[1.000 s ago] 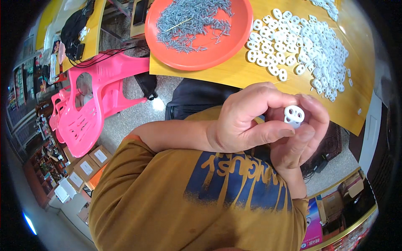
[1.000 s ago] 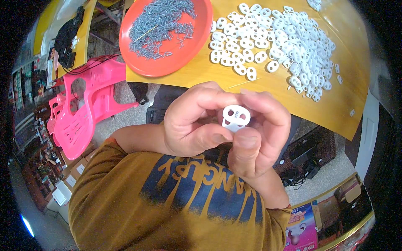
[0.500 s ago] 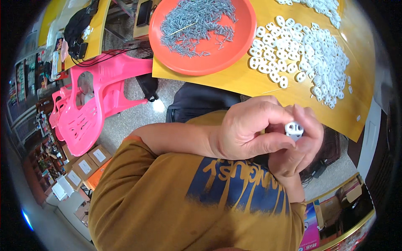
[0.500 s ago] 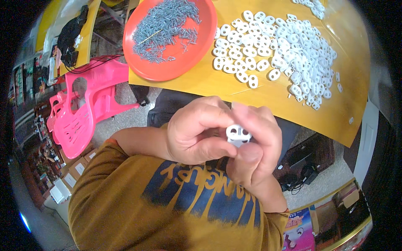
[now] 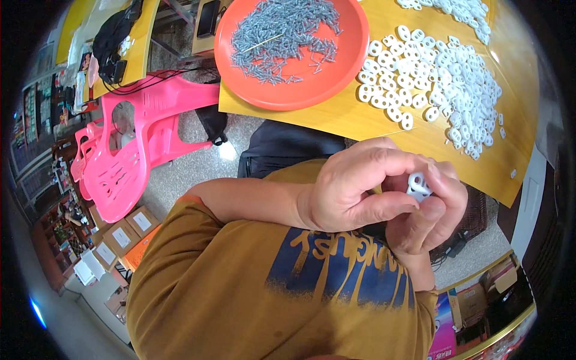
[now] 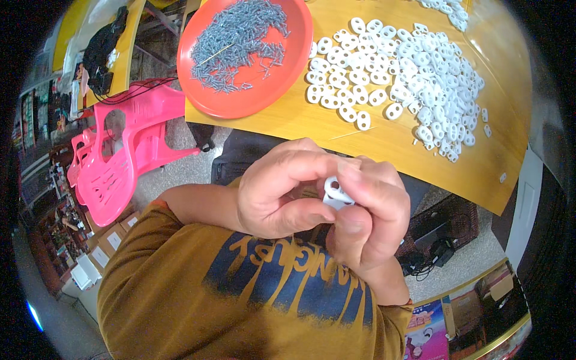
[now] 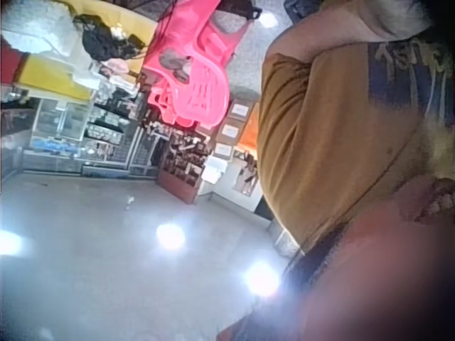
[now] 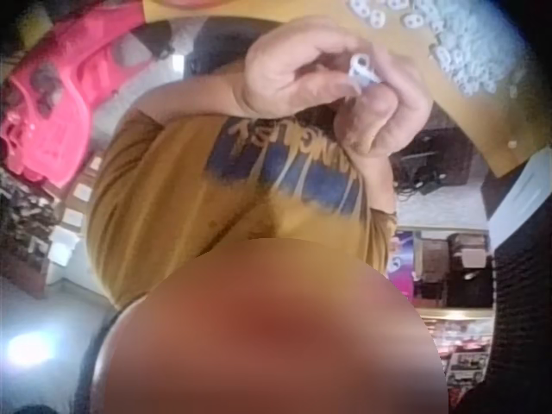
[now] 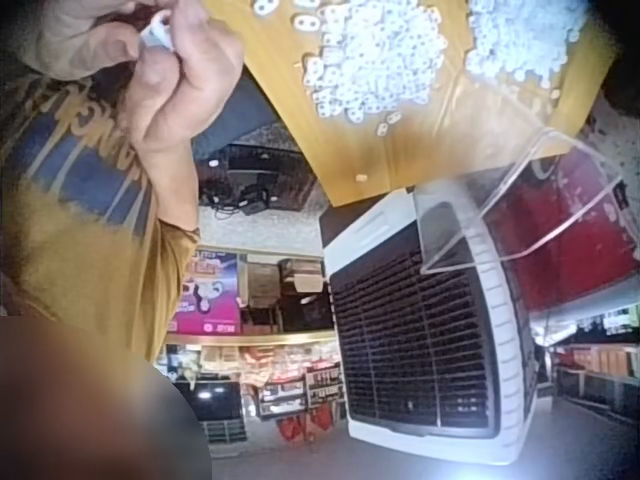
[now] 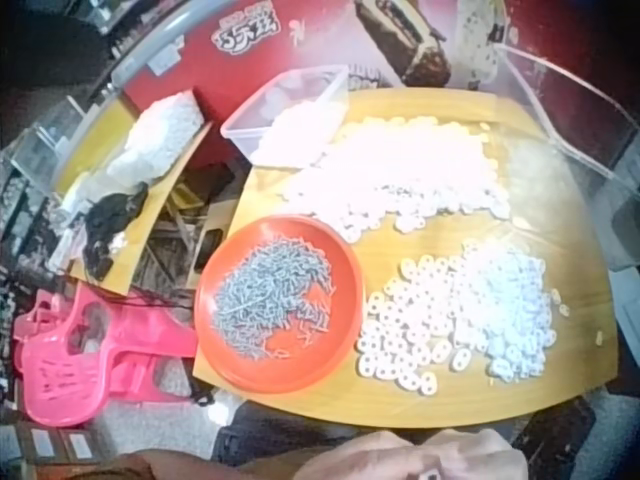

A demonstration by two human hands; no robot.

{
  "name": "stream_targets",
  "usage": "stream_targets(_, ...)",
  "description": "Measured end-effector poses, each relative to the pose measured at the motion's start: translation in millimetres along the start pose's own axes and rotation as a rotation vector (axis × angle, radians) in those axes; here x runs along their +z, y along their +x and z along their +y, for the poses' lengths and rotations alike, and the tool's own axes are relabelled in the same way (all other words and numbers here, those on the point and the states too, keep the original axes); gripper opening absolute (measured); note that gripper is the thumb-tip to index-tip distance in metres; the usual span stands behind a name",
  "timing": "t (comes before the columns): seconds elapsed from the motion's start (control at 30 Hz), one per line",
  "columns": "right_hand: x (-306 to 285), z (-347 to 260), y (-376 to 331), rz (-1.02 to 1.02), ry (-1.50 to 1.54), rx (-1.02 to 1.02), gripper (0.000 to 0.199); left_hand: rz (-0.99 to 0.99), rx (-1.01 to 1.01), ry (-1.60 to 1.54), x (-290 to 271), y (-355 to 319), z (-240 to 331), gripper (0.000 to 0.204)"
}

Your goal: Manually inserting small metal pins into plastic connector housings at a workbench.

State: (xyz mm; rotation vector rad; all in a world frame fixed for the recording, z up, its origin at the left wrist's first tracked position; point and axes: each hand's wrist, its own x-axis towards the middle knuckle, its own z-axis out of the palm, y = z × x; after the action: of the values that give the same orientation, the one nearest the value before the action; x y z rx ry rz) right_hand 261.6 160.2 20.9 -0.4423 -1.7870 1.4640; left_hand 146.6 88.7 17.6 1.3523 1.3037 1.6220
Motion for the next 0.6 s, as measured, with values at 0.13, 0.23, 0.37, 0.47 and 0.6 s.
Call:
stream_targets(0.13, 3.2, 1.7, -1.0, 0.024, 0.087, 0.061, 0.028, 0.034, -0.019, 0.000, 1.9, -3.7, -3.2, 0.038)
stream_targets(0.23, 2.2, 3.1, -3.3, 0.024, 0.141, 0.085, 0.027, 0.025, -0.038, -0.068, 1.9, -4.2, -2.9, 0.035)
stream_targets(0.37, 1.5, 7.5, -1.6, 0.038, 0.218, 0.028, 0.024, 0.082, -0.004, -0.107, 9.0, -6.8, -8.2, 0.032)
stream_targets(0.47, 1.3, 8.0, -1.0, 0.019, 0.263, 0.017, 0.022, 0.078, -0.054, -0.148, 10.4, -6.5, -6.4, 0.031)
stream_targets(0.6, 4.3, 3.6, 0.0, 0.028, 0.202, 0.048, 0.021, 0.081, -0.052, -0.117, 8.9, -6.9, -6.6, 0.030)
